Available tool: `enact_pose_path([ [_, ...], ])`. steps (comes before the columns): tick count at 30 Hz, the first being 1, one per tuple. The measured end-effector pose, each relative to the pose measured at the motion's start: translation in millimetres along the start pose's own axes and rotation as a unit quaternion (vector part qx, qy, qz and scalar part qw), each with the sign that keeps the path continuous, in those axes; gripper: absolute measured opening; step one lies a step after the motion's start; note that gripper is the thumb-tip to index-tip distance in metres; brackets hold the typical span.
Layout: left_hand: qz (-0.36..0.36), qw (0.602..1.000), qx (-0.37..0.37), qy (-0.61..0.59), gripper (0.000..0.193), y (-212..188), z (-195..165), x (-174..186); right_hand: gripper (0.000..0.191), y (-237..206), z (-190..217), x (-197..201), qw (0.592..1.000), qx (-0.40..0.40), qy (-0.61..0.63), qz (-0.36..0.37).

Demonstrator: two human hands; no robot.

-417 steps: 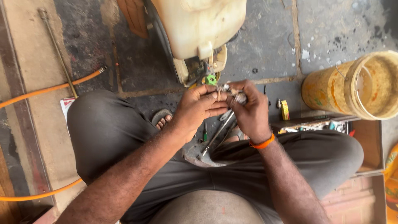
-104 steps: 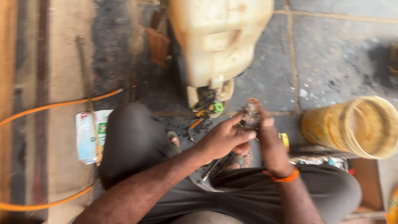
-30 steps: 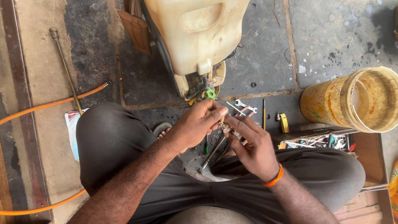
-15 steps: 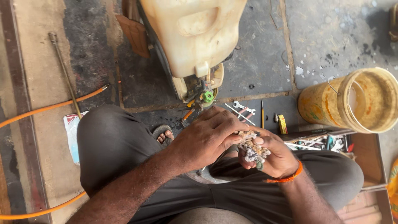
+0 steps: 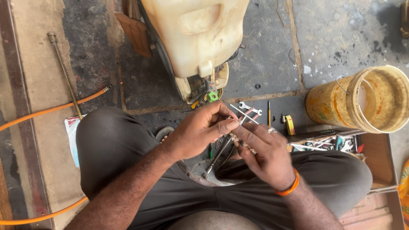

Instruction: The person sits on the floor and cleans a small metal scooter part with a rag, repeatedly wiping and rotating it. The person then picks up a small plastic bag containing a new part and a small metal ring, handling them briefly before returning to the cleaning.

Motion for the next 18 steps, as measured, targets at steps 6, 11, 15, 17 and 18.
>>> enact_pose_path([
  [6,-0.019,0.978,-0.061,0.196,0.030,-5.9,-20.3,-9.8,0.051,-16.3,-29.9,-21.3,0.691,-0.245,0.676,0.071],
  [11,-0.014,0.925,-0.168,0.340,0.026,-14.7,-33.7,-17.6,0.055,-20.0,-40.7,-25.4,0.539,-0.251,0.800,0.075],
  [15,-0.053,0.935,-0.179,0.301,0.040,-2.3,-28.9,-9.3,0.051,-15.6,-33.2,-6.2,0.746,-0.265,0.611,0.026],
  [17,-0.064,0.965,-0.109,0.231,0.038,2.2,-23.4,-3.1,0.043,-9.6,-23.3,5.6,0.936,-0.134,0.325,0.036],
  [18,-0.068,0.974,-0.062,0.206,0.031,4.6,-20.2,-1.1,0.045,-6.4,-18.2,9.3,0.973,-0.096,0.210,0.029],
])
Point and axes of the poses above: each hand's wrist, its own y-axis towards the middle knuckle, its own x-axis out of the back of the hand, z = x × y, the point moved 1 cm from there along y, towards the middle knuckle, and after that the axes turned 5 degrees about z, right-handed, at the moved point
